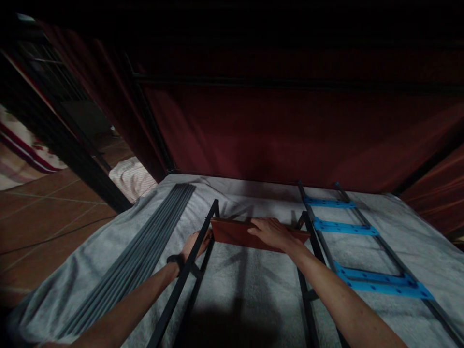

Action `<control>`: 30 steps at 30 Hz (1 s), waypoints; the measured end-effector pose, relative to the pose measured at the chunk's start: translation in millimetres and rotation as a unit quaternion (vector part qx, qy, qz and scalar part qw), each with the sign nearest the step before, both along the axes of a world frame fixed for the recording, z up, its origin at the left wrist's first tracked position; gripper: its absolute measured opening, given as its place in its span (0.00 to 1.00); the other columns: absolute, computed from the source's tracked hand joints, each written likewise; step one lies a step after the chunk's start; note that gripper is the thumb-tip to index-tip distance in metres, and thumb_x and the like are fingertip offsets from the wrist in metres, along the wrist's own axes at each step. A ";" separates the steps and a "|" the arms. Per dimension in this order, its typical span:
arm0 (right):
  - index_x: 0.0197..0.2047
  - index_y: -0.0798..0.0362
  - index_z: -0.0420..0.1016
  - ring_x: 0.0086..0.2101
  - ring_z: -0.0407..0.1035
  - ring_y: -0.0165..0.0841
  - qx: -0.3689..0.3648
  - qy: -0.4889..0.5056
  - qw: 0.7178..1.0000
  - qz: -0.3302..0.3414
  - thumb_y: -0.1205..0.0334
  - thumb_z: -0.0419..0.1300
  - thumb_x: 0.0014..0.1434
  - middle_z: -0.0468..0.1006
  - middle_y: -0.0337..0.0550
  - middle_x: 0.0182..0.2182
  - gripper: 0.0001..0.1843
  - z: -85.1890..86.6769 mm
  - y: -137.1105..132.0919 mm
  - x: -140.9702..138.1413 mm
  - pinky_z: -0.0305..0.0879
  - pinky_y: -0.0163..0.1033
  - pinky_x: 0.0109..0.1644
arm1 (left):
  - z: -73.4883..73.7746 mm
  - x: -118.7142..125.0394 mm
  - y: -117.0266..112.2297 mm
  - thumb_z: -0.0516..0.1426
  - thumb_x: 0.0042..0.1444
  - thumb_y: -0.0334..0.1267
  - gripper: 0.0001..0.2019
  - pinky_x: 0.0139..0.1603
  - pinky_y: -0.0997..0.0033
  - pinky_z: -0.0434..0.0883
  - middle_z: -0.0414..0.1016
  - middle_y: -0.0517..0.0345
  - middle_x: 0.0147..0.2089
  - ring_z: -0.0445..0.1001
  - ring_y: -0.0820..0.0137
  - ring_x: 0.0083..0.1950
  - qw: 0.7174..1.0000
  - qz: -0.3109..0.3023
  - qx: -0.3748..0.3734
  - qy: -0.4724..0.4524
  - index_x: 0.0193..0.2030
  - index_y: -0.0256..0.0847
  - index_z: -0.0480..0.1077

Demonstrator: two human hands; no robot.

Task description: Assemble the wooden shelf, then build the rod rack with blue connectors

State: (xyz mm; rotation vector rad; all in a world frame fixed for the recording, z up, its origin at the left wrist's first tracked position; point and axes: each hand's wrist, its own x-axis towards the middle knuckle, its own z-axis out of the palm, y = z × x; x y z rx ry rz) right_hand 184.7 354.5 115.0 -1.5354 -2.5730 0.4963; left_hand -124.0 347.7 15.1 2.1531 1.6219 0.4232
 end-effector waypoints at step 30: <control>0.38 0.49 0.72 0.37 0.72 0.37 0.003 -0.005 1.000 -0.012 0.51 0.50 0.66 0.78 0.42 0.35 0.14 -0.9 -0.2 -1.6 0.52 0.37 0.36 | -3.3 -1.2 9.5 0.48 0.59 0.36 0.16 0.47 0.63 0.66 0.81 0.54 0.44 0.76 0.58 0.47 0.998 0.018 -0.051 0.018 0.42 0.50 0.77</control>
